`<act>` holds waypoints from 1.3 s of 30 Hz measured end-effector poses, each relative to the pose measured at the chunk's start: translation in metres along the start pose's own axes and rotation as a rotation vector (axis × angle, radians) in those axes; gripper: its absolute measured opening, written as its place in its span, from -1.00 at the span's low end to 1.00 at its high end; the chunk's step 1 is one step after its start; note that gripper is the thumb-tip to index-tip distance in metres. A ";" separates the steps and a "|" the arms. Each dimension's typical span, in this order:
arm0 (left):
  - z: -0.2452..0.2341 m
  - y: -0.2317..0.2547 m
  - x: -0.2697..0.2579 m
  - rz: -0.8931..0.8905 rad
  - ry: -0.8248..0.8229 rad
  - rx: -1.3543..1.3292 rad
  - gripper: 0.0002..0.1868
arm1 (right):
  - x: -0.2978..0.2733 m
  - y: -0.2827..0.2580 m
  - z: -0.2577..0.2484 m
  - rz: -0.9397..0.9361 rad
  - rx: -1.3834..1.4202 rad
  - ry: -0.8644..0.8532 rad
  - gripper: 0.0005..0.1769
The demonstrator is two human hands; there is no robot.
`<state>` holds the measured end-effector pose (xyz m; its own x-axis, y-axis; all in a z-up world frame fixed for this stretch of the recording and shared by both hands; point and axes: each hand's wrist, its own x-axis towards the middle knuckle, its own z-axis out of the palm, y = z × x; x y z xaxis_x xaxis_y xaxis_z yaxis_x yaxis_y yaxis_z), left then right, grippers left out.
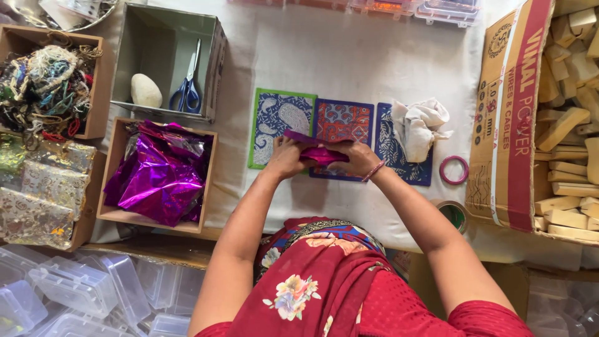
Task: The person handles metallic and colored foil, wraps it around wooden blocks, and wipes the blocks with a cloth. They then place the wrapped blocks into small plastic containers.
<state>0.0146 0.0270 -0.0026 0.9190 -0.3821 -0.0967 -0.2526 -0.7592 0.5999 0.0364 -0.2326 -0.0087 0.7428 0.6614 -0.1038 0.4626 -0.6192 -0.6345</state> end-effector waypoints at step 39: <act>0.018 -0.011 0.035 -0.037 0.305 0.250 -0.73 | 0.026 0.027 -0.008 0.102 0.150 0.122 -0.57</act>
<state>0.0440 0.0130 -0.0270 0.9672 -0.2066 0.1480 -0.2487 -0.8889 0.3846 0.0718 -0.2356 -0.0219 0.8393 0.5369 -0.0857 0.3116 -0.6042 -0.7333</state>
